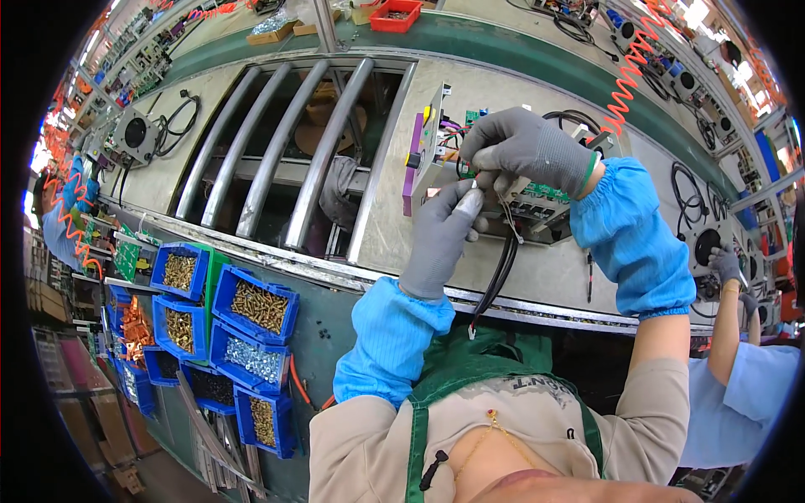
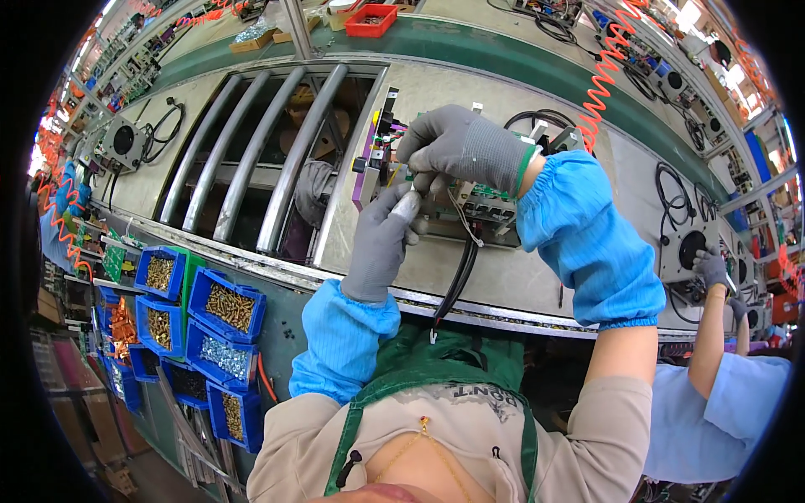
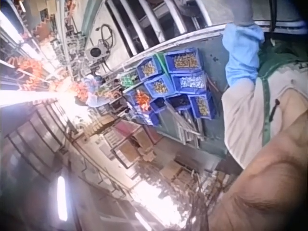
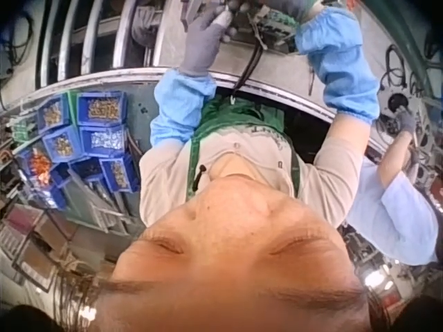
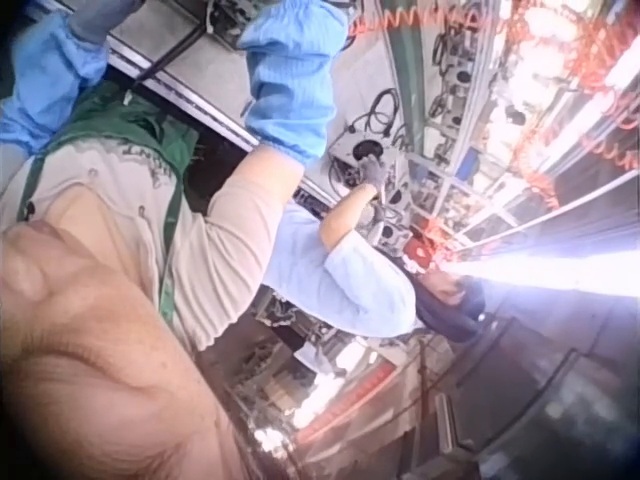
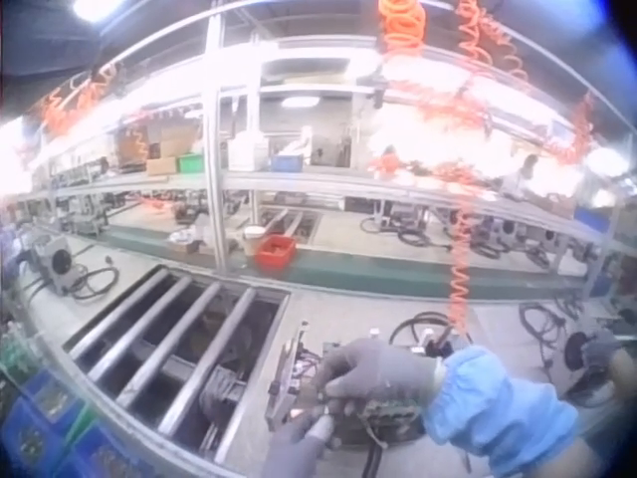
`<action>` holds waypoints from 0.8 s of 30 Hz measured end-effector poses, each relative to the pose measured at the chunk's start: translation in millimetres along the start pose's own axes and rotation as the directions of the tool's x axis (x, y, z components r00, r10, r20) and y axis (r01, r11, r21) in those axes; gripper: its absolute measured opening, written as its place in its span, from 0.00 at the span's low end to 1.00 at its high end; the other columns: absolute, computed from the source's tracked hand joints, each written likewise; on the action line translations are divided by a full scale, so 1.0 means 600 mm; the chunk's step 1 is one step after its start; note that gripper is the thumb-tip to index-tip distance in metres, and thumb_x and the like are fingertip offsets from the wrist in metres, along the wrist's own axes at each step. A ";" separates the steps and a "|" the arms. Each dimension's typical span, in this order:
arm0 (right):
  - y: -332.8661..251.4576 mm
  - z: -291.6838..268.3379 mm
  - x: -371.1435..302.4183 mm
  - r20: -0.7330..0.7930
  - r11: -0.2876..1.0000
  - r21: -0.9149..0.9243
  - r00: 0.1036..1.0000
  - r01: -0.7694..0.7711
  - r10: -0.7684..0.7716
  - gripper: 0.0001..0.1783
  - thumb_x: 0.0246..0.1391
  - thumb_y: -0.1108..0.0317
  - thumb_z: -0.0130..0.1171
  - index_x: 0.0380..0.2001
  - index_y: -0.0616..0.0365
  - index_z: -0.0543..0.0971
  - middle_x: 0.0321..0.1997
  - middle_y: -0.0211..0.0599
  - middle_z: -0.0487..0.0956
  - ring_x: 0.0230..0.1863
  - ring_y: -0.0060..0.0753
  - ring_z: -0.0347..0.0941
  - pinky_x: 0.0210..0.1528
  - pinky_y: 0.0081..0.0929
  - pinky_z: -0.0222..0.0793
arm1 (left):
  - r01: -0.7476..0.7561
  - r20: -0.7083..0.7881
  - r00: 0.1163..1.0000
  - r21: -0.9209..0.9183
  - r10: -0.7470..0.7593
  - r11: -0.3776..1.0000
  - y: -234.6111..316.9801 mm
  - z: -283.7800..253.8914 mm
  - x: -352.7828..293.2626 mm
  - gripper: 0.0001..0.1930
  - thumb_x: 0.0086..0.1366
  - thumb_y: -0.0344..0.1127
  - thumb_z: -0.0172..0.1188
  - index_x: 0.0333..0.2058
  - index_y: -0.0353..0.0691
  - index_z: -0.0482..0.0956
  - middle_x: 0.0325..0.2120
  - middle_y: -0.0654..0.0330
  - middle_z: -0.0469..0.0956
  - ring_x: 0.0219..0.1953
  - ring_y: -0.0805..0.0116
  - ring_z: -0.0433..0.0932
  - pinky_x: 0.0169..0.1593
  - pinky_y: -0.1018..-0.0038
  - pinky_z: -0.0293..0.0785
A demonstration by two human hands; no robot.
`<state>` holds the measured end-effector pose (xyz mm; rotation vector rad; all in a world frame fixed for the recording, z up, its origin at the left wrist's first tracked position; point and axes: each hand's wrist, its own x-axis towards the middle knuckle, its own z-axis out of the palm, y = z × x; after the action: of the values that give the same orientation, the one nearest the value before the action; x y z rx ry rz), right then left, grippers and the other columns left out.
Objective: Assembling and securing components within an electronic enclosure using a pneumatic screwdriver.
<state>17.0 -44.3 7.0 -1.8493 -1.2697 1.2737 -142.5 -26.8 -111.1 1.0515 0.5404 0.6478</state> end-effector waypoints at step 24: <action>0.012 -0.004 0.023 0.320 0.495 -0.666 0.813 0.558 -0.487 0.07 0.50 0.69 0.60 0.34 0.54 0.80 0.31 0.37 0.79 0.35 0.42 0.76 0.38 0.34 0.71 | -0.261 -0.021 0.965 0.027 0.261 0.965 -0.022 0.001 0.005 0.13 0.69 0.38 0.51 0.44 0.35 0.73 0.29 0.64 0.76 0.26 0.81 0.72 0.29 0.84 0.68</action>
<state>23.2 -34.6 -3.5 -1.6151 -2.4429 0.4960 -137.3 -29.5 -123.1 1.1496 0.4348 0.8890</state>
